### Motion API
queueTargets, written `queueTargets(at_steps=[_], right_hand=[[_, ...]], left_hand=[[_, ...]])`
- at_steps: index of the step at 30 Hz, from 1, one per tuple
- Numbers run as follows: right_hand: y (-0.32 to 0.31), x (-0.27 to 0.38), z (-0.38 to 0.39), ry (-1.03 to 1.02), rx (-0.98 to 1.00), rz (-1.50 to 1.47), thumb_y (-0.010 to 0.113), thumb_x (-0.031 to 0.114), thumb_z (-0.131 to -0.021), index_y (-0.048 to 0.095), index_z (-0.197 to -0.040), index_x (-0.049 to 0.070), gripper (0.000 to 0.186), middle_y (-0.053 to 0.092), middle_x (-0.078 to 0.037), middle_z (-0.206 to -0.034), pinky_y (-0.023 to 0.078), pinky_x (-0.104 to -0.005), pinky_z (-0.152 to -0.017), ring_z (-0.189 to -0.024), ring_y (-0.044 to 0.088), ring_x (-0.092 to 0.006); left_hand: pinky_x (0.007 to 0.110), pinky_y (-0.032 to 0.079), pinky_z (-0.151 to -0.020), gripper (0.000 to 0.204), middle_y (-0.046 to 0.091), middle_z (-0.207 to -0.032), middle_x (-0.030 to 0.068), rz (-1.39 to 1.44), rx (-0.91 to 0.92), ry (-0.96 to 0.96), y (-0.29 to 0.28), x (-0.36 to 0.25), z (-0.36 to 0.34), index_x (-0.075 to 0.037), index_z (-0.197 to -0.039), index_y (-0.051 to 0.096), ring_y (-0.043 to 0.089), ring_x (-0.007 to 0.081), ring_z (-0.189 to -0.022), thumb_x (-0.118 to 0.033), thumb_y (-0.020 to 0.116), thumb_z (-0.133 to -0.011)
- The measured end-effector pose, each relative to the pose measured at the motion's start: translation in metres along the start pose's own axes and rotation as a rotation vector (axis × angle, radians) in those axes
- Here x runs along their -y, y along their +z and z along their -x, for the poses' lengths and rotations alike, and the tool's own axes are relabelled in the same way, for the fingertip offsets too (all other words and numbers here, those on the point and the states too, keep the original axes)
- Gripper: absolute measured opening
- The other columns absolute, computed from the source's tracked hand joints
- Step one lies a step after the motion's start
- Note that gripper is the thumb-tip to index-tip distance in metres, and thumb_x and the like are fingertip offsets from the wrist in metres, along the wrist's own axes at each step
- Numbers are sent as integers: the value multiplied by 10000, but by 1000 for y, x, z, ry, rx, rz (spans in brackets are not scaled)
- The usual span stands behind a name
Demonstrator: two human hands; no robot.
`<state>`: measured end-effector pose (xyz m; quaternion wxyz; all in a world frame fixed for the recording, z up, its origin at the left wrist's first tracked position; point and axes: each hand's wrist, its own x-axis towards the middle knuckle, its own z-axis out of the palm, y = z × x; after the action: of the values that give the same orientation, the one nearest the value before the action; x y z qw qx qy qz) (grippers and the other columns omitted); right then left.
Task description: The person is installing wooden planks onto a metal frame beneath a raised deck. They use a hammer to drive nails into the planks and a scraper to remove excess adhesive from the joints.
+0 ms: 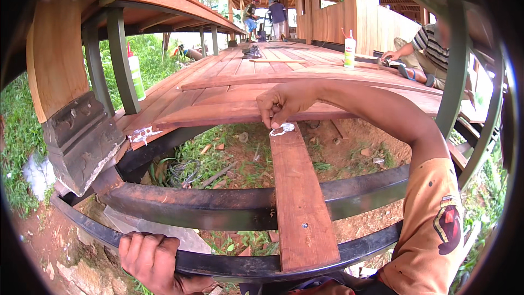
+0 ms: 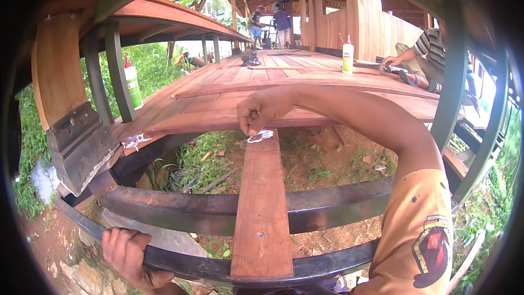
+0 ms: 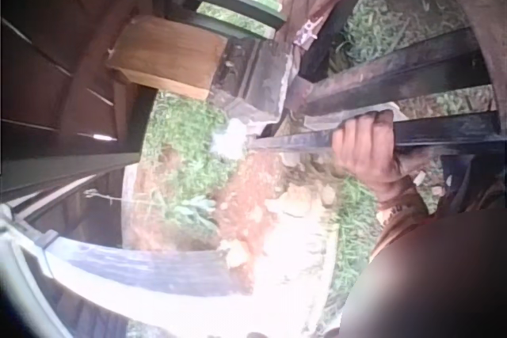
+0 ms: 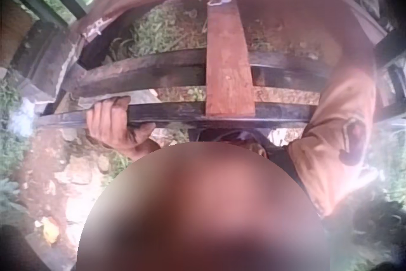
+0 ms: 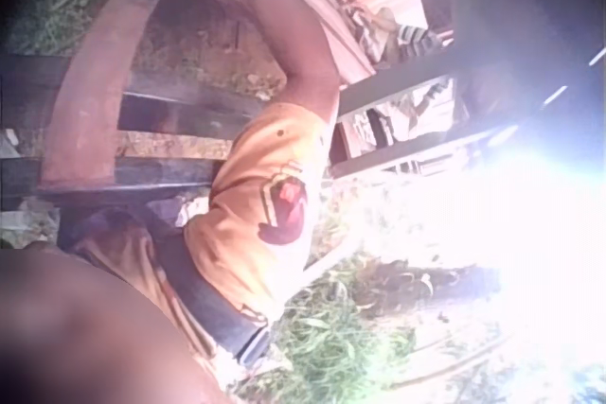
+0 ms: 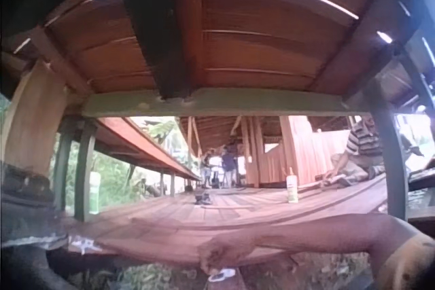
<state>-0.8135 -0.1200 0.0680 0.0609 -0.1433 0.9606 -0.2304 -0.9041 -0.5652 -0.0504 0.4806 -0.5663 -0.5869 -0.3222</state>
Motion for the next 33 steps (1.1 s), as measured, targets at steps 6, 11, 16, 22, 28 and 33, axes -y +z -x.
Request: queueTargets(at_steps=[6, 11, 16, 22, 28, 33], right_hand=[[0, 10, 12, 27, -26, 50, 807, 240, -929, 757, -980, 87, 169, 622, 13, -990, 431, -285, -778, -894, 543, -104], [7, 5, 23, 5, -79, 19, 788, 237, -945, 752, -1000, 81, 169, 609, 4, -989, 440, -300, -792, -907, 555, -119], [6, 10, 16, 16, -81, 99, 776, 231, -954, 749, -1026, 72, 176, 621, -12, -970, 463, -325, -819, -926, 585, -143], [-7, 19, 2, 120, 32, 213, 800, 225, -921, 761, -1029, 78, 187, 685, -30, -984, 489, -345, -770, -904, 638, -162], [-9, 37, -22, 173, 97, 360, 787, 212, -919, 751, -1008, 87, 158, 684, -35, -991, 505, -359, -781, -920, 651, -180], [7, 42, 15, 92, -84, 325, 760, 197, -942, 723, -992, 80, 133, 642, -34, -955, 491, -365, -794, -911, 622, -191]], left_hand=[[431, 432, -619, 779, 661, -784, 144, 19, 22, 15, 2, 10, 11, -52, -888, 713, 640, 332, -678, -797, 489, -930], [436, 443, -632, 782, 672, -796, 141, 32, 15, -2, 2, 8, 9, -51, -904, 715, 654, 339, -697, -800, 490, -929], [437, 444, -631, 784, 678, -798, 135, 16, 19, -10, 2, 7, 9, -50, -896, 712, 659, 343, -703, -803, 496, -923], [436, 442, -630, 786, 687, -808, 137, 44, 40, -51, 3, 2, 10, -49, -893, 714, 661, 343, -706, -808, 511, -912], [415, 383, -639, 858, 561, -682, 84, -8, -73, -41, 10, 5, 22, -47, -761, 631, 553, 293, -618, -882, 462, -865], [389, 401, -675, 755, 640, -779, 54, 21, 18, -53, 8, 9, 18, -51, -830, 694, 609, 254, -695, -803, 647, -779]])
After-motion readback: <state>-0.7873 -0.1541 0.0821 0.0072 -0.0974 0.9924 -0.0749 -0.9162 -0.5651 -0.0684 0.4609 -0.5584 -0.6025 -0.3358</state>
